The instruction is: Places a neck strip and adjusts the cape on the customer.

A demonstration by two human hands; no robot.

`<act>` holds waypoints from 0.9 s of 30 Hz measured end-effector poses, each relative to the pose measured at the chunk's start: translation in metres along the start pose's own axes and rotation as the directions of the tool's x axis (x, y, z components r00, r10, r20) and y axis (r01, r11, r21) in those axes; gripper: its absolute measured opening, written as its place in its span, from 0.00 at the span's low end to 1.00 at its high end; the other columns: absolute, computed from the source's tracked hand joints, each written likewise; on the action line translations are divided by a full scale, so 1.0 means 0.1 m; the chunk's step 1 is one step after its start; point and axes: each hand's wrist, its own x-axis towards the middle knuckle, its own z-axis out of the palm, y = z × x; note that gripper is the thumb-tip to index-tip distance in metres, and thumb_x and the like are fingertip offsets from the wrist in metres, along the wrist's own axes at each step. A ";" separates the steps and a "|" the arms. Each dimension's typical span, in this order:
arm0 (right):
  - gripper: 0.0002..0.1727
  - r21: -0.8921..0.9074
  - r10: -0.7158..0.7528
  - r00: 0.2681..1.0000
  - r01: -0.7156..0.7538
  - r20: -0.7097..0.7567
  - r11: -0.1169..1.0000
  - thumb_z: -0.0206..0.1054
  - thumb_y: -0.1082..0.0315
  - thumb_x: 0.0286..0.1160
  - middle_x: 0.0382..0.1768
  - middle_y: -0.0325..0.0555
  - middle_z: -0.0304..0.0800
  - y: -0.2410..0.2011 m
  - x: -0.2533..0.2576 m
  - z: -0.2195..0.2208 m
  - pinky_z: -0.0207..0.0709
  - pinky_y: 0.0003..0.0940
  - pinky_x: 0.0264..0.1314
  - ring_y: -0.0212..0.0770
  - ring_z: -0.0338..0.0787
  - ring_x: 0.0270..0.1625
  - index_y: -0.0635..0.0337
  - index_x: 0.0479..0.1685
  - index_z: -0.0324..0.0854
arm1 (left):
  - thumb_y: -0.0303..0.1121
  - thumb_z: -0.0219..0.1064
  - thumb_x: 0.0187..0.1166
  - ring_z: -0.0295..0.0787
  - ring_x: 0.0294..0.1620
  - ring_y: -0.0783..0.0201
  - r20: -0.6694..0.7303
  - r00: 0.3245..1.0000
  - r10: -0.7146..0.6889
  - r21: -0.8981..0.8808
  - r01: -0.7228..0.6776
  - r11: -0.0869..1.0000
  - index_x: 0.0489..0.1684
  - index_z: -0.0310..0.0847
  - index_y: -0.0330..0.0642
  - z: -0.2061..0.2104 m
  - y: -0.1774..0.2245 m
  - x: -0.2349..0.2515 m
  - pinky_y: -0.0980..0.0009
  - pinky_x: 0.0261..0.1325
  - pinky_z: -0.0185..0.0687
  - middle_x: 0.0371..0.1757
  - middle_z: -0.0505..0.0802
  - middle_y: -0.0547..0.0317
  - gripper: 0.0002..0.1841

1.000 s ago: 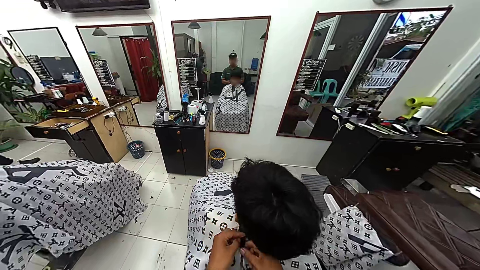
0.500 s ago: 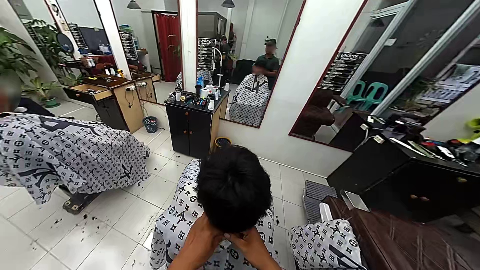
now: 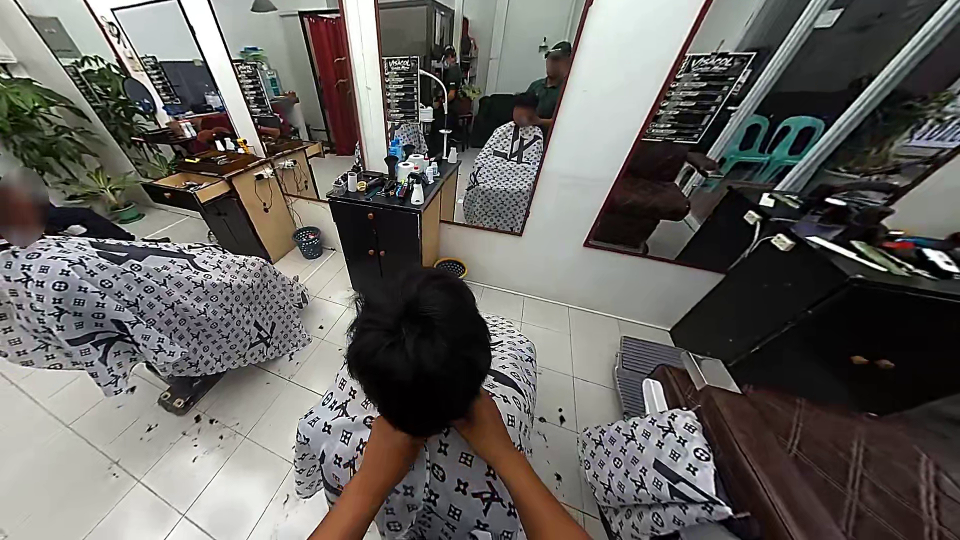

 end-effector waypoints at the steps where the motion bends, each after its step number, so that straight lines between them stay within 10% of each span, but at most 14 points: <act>1: 0.25 -0.004 0.002 1.000 -0.002 0.004 1.000 0.78 0.66 0.65 0.63 0.66 0.88 0.00 0.01 0.00 0.75 0.57 0.75 0.62 0.86 0.69 0.71 0.61 0.86 | 0.32 0.78 0.64 0.97 0.43 0.42 -0.029 0.999 0.027 0.025 -0.026 0.999 0.34 0.93 0.38 0.05 -0.01 -0.01 0.43 0.43 0.90 0.38 0.96 0.43 0.07; 9: 0.19 -0.040 0.101 0.975 -0.095 0.197 0.995 0.68 0.69 0.79 0.59 0.66 0.90 -0.13 0.04 -0.15 0.75 0.54 0.76 0.59 0.88 0.66 0.73 0.62 0.83 | 0.38 0.78 0.70 0.93 0.55 0.37 0.027 0.975 -0.219 -0.077 0.220 0.972 0.43 0.92 0.32 0.09 0.15 0.10 0.38 0.57 0.85 0.48 0.95 0.35 0.16; 15: 0.16 -0.023 0.107 0.950 -0.105 0.294 0.994 0.69 0.72 0.71 0.33 0.57 0.87 -0.10 0.05 -0.27 0.81 0.53 0.51 0.52 0.87 0.39 0.73 0.55 0.83 | 0.33 0.80 0.63 0.96 0.39 0.39 -0.143 0.980 -0.137 -0.010 0.137 0.990 0.31 0.93 0.34 0.20 0.21 0.11 0.41 0.39 0.89 0.36 0.96 0.39 0.09; 27: 0.15 0.020 0.009 0.945 -0.017 0.328 1.000 0.69 0.64 0.78 0.28 0.55 0.87 0.12 0.14 -0.32 0.80 0.52 0.47 0.49 0.87 0.34 0.72 0.36 0.86 | 0.43 0.81 0.64 0.95 0.42 0.37 -0.105 0.951 -0.290 -0.064 0.285 0.957 0.36 0.93 0.34 0.17 0.31 0.16 0.37 0.41 0.87 0.39 0.96 0.38 0.18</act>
